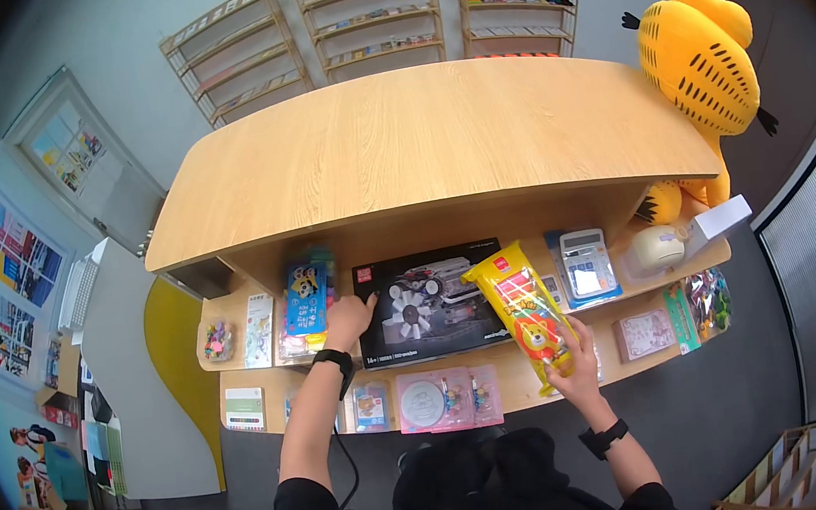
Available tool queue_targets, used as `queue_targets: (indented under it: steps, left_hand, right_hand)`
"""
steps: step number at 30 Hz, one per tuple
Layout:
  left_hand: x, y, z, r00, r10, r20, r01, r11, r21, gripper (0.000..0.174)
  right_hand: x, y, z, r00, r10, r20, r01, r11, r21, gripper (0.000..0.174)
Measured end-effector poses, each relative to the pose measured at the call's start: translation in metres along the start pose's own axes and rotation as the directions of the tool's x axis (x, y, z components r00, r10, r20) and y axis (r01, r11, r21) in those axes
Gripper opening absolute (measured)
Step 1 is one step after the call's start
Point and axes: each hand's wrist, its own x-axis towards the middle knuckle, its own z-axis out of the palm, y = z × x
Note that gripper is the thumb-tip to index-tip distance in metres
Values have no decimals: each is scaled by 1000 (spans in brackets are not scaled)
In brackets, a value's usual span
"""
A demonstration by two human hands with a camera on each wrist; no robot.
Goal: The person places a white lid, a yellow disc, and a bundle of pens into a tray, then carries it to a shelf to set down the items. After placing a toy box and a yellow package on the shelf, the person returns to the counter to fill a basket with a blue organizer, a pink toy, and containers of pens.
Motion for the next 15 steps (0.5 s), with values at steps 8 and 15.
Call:
queue_targets:
  steps: [8, 15]
  left_hand:
    - [-62, 34, -1, 706, 687, -174, -677, 726, 118, 62]
    - [-68, 35, 32, 665, 746, -48, -718, 655, 236, 90]
  right_hand:
    - [9, -11, 25, 998, -42, 47, 45, 997, -64, 72]
    - [19, -11, 34, 1000, -13, 20, 15, 997, -72, 71]
